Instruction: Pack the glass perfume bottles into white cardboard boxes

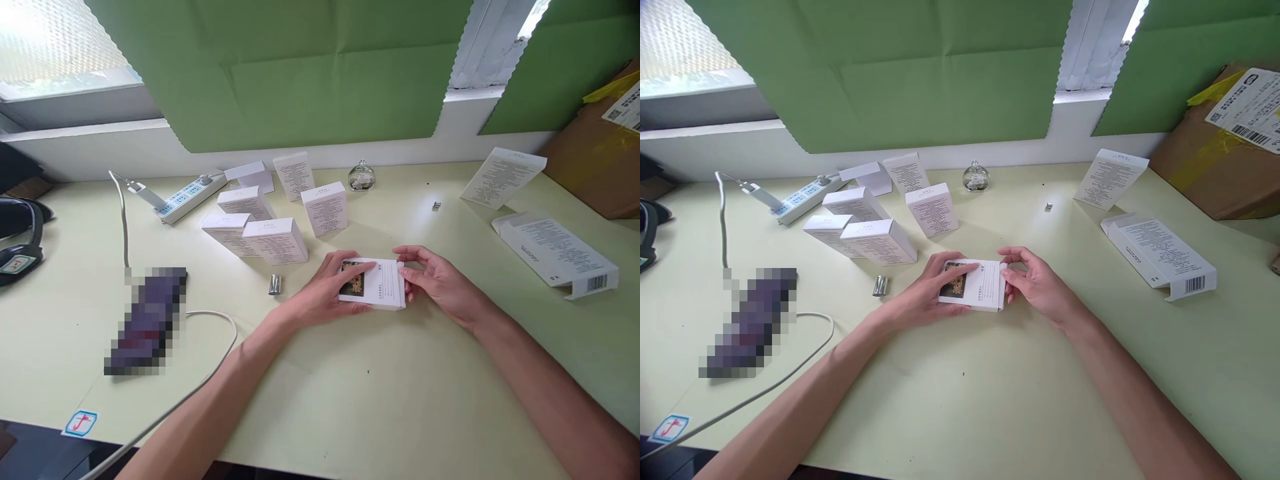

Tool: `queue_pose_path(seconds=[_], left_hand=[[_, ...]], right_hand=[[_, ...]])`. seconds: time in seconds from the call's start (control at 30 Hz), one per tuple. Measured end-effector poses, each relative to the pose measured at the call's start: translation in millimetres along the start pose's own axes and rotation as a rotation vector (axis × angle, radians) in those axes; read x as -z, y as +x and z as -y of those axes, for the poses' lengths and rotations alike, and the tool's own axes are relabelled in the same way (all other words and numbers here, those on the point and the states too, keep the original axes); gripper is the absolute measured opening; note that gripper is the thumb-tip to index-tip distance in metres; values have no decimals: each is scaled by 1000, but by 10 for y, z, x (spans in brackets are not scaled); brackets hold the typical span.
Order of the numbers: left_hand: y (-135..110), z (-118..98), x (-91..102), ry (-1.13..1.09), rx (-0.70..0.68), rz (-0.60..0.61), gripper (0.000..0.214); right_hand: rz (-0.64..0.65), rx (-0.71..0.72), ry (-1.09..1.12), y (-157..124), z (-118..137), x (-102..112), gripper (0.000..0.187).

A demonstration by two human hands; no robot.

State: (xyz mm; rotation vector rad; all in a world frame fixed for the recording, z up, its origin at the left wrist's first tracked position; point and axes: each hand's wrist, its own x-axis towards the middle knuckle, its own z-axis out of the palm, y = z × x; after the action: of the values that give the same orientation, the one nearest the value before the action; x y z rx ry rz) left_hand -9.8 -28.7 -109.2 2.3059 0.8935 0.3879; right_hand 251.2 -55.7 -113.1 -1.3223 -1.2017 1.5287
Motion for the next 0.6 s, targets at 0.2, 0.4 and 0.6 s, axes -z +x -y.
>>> queue_pose_path(seconds=[0.2, 0.4, 0.6], left_hand=[[8, 0, -6, 10, -8, -2, 69], [1, -17, 5, -2, 8, -8, 68], [0, -10, -4, -2, -2, -15, 69]], right_hand=[[0, -16, 7, -14, 35, -13, 45], [123, -12, 50, -36, 53, 74, 41], [246, -55, 9, -97, 124, 111, 55]])
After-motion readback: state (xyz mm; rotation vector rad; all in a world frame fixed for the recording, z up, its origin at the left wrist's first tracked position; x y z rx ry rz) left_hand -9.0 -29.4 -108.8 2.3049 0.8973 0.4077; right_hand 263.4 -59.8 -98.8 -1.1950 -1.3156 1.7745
